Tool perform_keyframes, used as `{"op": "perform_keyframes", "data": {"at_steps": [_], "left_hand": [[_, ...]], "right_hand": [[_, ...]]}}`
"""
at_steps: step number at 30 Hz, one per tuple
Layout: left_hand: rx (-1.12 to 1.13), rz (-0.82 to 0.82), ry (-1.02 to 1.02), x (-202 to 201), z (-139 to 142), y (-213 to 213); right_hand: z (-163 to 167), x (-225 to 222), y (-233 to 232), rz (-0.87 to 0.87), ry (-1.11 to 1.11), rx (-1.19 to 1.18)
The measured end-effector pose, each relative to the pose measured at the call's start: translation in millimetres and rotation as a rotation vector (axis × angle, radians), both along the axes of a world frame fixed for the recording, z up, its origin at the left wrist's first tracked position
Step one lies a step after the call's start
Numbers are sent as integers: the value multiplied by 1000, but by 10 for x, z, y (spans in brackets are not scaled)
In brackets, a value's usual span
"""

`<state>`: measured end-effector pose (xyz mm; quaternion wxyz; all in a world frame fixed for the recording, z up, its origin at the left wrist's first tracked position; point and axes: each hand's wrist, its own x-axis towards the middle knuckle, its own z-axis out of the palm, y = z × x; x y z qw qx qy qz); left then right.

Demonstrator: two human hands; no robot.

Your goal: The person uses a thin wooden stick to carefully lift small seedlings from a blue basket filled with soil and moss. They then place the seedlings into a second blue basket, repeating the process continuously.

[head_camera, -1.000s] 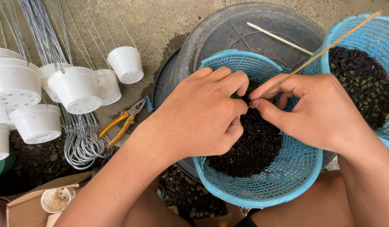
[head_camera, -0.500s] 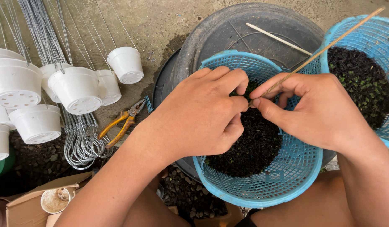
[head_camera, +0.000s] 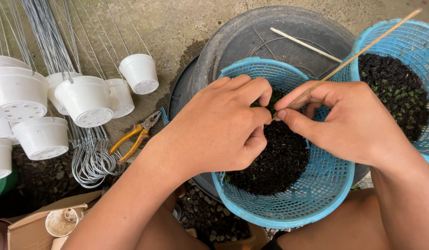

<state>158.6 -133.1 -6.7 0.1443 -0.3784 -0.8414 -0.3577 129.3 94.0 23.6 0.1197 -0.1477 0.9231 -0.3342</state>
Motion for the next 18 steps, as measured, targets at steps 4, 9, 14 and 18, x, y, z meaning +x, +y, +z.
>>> {"op": "perform_keyframes", "data": {"at_steps": [4, 9, 14, 18], "left_hand": [[29, -15, 5, 6, -2, -10], [59, -26, -1, 3, 7, -21], [24, -14, 10, 2, 14, -23], [-2, 1, 1, 3, 12, -17]], "right_hand": [[-5, -5, 3, 4, -17, -30], [2, -10, -7, 1, -26, -31], [8, -4, -5, -6, -14, -5], [1, -4, 35, 8, 10, -54]]}}
